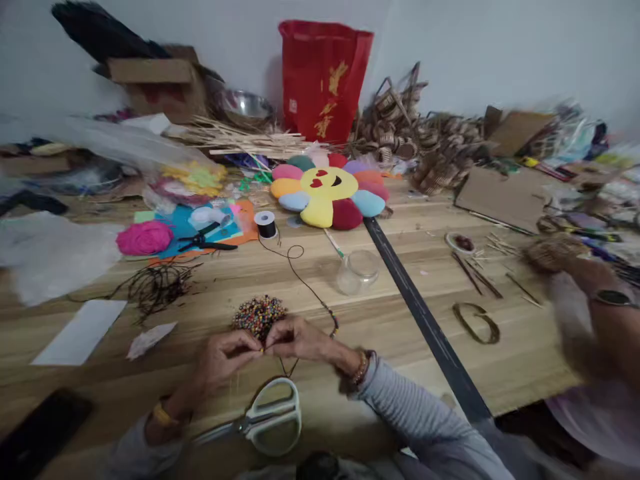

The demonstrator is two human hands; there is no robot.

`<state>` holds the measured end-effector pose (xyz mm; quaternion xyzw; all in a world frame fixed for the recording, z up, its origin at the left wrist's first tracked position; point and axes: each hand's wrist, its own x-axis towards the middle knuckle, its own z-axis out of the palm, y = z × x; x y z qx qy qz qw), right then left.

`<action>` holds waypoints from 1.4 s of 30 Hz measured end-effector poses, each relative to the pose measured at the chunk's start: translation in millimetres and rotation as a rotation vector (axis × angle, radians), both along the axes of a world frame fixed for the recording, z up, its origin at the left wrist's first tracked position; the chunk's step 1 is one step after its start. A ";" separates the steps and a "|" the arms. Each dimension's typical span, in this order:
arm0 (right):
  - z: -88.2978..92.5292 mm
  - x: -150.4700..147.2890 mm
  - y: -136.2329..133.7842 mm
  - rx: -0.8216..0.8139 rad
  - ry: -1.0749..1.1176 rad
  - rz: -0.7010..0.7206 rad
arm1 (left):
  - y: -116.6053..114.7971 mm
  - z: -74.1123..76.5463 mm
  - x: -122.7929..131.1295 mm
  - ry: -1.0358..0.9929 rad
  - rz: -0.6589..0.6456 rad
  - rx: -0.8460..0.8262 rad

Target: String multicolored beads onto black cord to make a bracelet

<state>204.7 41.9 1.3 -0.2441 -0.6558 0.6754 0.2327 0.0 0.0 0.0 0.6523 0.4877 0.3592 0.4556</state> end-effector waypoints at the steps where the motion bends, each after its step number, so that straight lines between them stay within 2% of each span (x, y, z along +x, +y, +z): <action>1: 1.0 0.0 -0.5 -0.019 0.007 -0.005 | -0.1 -0.4 -0.4 0.005 -0.009 0.007; 6: 4.8 -0.7 -3.8 -0.077 0.021 -0.019 | 0.7 0.0 -0.6 0.007 -0.062 0.071; 11: 5.3 -1.2 -5.2 -0.049 0.005 -0.007 | 1.6 3.7 1.4 -0.013 -0.101 0.112; 20: 1.6 -0.8 -5.6 0.076 -0.043 0.013 | -0.7 5.3 2.9 0.022 -0.104 0.090; 26: 3.3 1.2 -6.0 0.077 -0.052 0.047 | -2.1 9.1 3.7 0.023 -0.092 0.037; 31: 7.1 4.5 -4.2 0.008 -0.057 0.098 | -1.6 8.0 -2.1 -0.067 -0.031 -0.024; 37: 14.6 8.5 0.7 0.073 -0.102 0.185 | 1.4 14.4 -10.6 -0.257 0.012 -0.096; 42: 15.5 8.7 3.5 0.072 -0.074 0.205 | 1.6 19.7 -11.7 -0.314 0.004 -0.101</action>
